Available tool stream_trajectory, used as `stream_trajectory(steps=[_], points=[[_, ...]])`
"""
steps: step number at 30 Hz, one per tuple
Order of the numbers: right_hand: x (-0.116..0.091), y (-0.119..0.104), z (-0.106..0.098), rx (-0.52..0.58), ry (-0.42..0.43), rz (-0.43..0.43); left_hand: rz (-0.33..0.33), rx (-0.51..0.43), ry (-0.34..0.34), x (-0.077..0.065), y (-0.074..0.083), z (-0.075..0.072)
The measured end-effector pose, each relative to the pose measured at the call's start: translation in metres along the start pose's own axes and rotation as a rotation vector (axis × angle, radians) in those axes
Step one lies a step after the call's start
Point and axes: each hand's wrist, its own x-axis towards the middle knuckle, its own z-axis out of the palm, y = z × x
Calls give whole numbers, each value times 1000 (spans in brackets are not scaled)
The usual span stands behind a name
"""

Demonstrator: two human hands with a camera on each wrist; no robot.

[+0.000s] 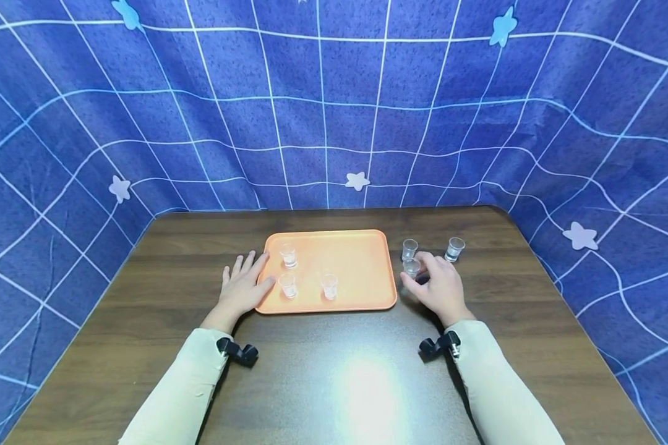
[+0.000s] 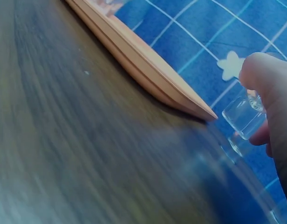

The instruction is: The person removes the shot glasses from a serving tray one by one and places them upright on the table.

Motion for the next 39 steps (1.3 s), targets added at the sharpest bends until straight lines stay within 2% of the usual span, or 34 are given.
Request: stream_trajectory(steps=[9,24,33,39], points=[[-8,17,-17,-57,-10,64,2,5,4,-1,0,-1],[-20,43,-42,-127,-85,211,0,0,5,-2,2,-2],[-22,50,-52,-145,-150,288,5,-2,-3,-1,-2,1],[-24,52,-58,-152,-161,311,6,-3,-5,-1,-1,-1]])
